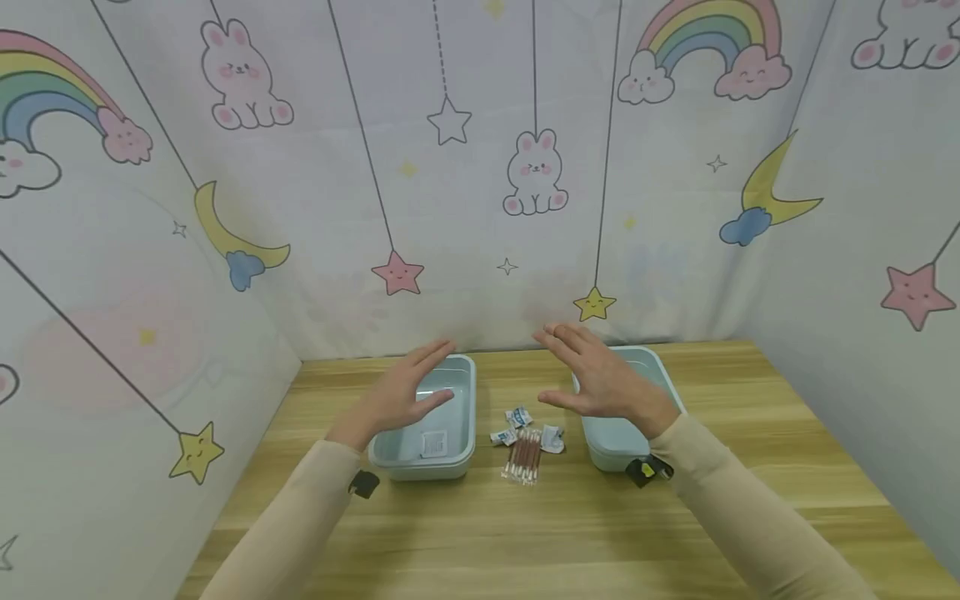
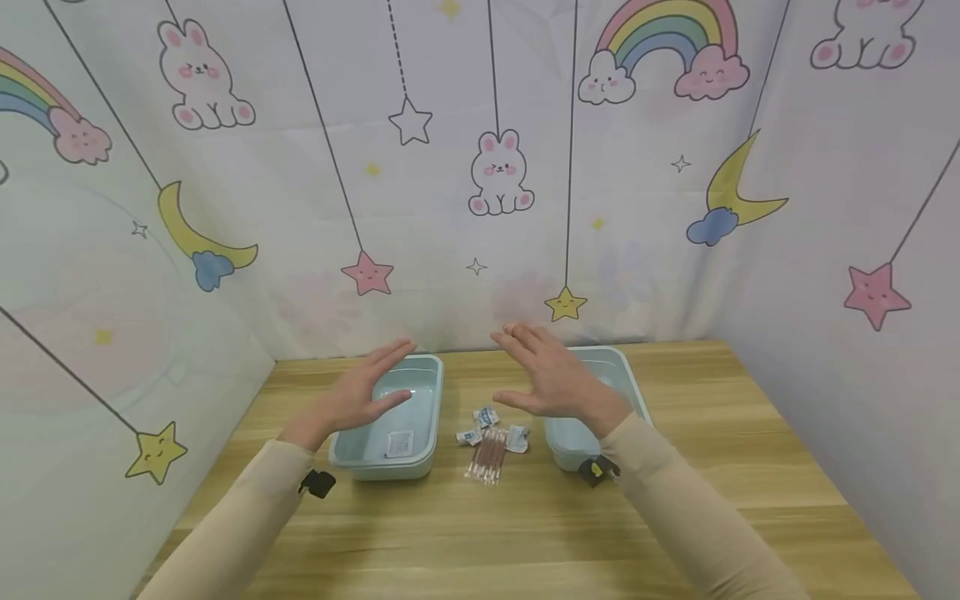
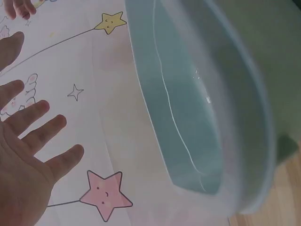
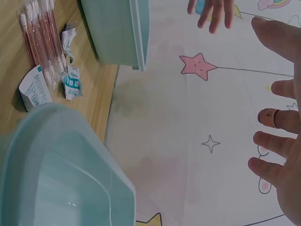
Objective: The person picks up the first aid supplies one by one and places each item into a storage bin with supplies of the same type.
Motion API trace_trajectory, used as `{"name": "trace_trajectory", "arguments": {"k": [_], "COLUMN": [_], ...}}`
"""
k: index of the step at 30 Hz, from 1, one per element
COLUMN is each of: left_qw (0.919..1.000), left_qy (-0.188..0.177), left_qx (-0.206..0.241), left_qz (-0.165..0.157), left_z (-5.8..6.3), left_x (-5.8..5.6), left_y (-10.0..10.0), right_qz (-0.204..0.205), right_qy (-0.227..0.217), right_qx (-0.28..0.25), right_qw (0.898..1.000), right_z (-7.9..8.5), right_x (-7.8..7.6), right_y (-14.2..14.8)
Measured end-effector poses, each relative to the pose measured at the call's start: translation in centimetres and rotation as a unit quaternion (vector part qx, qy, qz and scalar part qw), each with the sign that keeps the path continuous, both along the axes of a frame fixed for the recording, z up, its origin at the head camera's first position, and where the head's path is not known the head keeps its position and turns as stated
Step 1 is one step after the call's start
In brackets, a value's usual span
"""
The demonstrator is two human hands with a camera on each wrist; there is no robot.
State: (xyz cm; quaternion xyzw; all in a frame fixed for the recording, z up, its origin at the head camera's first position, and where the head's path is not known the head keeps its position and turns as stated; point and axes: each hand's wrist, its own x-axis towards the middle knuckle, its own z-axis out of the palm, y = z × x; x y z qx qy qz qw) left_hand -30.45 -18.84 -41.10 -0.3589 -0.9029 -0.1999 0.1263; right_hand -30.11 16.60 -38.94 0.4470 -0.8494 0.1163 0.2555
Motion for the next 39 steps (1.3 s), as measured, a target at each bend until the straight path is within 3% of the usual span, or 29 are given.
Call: {"name": "trace_trajectory", "arguments": {"k": [5,12,24,32,39], "left_qw": [0.9987,0.9959,0.9893,0.9797,0.9764], "left_qy": [-0.038,-0.043,-0.051,-0.087,-0.101], "left_qx": [0.016,0.038,0.087,0.116,0.139], "left_qz": [0.03,0.07,0.105,0.138,0.131], "left_z": [-0.6,-1.9,-3.9,-5.8,-7.3], "left_x": [-0.1,-0.4,-0.7,-0.8,-0.8], "left_y": [-1.2,-2.7,-4.7,-5.9,-6.7], "right_qz": [0.003,-0.008,-0.01,-0.017,-0.019], "right_qy": [-0.016,-0.041,-0.07,-0.084,-0.107], "right_qx": [-0.016,-0.036,-0.078,-0.103,-0.093], "right_qw": [1.0,0.998,0.994,0.991,0.99], "right_z": [-0.5,-1.0,-2.2,-3.2,-4.0], "right_x": [0.1,0.3,0.8,0.9,1.1], "right_y": [-0.2,-0.8,-1.8,-2.3,-2.5]}}
